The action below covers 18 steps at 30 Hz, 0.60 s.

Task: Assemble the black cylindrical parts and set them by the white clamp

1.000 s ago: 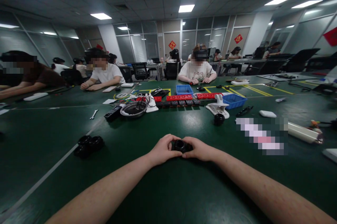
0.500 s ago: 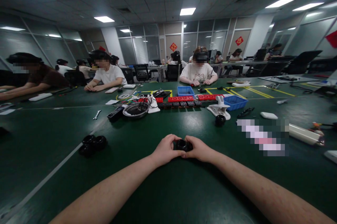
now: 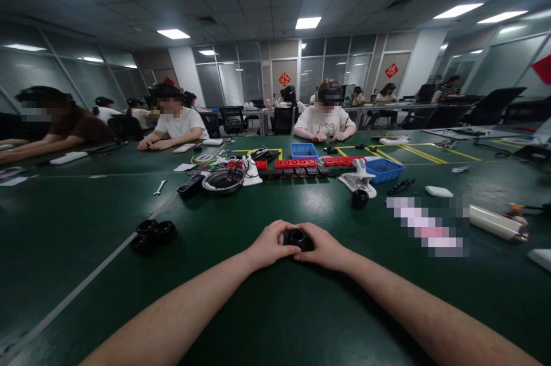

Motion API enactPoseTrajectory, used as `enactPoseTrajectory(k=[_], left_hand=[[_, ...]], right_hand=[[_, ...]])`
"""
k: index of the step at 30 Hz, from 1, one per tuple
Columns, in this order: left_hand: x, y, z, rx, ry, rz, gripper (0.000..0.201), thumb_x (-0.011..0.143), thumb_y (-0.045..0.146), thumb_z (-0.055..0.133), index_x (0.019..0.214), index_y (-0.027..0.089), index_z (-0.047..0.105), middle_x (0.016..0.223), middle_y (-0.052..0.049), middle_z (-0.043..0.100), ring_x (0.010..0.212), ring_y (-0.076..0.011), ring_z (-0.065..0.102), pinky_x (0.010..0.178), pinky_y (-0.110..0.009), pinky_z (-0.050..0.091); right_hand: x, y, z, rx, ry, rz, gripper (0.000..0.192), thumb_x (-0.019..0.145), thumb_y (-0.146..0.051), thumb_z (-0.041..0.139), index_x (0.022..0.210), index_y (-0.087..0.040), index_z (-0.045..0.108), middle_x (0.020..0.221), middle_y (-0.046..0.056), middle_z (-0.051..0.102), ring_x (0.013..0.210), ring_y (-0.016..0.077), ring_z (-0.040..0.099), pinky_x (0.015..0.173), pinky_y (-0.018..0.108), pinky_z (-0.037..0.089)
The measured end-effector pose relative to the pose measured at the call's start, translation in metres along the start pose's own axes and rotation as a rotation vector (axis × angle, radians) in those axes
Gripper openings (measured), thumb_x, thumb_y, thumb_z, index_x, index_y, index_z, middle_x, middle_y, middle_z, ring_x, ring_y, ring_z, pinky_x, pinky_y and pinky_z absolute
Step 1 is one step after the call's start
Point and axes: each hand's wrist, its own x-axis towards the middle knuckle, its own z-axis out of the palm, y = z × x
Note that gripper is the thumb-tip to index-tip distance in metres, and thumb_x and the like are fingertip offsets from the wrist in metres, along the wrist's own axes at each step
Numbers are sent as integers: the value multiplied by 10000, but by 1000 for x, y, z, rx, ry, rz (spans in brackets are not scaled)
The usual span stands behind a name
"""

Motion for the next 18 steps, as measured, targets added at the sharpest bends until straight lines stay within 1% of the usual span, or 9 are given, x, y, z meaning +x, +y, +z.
enactPoseTrajectory(k=[2, 4, 8, 12, 18], left_hand=[[1, -2, -1, -28, -28, 12, 374, 630, 312, 650, 957, 167, 542, 751, 24, 432, 500, -56, 375, 455, -167, 307], [2, -3, -2, -30, -36, 13, 381, 630, 312, 652, 967, 174, 542, 764, 22, 433, 507, -54, 373, 458, -165, 304], [3, -4, -2, -22, -55, -2, 395, 630, 306, 653, 985, 179, 537, 771, 20, 438, 515, -55, 372, 466, -165, 309], [4, -4, -2, -31, -65, -11, 388, 631, 298, 654, 982, 183, 536, 758, 25, 431, 510, -52, 369, 466, -164, 308], [3, -5, -2, -37, -60, 0, 389, 629, 319, 652, 973, 179, 537, 746, 29, 425, 498, -50, 365, 459, -165, 299]], right_hand=[[1, 4, -7, 68, -94, -40, 411, 606, -305, 659, 975, -174, 534, 895, 32, 546, 814, 185, 501, 695, 279, 370], [2, 7, -11, 136, -144, -58, 333, 626, -265, 644, 933, -166, 559, 857, 18, 554, 792, 176, 507, 690, 273, 376], [4, 9, -13, 231, -173, -37, 274, 630, -216, 636, 888, -151, 571, 824, 6, 549, 766, 160, 506, 677, 262, 384], [4, 8, -15, 263, -206, -1, 237, 628, -200, 630, 851, -151, 567, 782, -7, 524, 712, 138, 494, 634, 239, 386], [5, 9, -14, 292, -208, 20, 233, 618, -206, 633, 829, -140, 557, 740, -15, 512, 666, 123, 480, 596, 228, 370]])
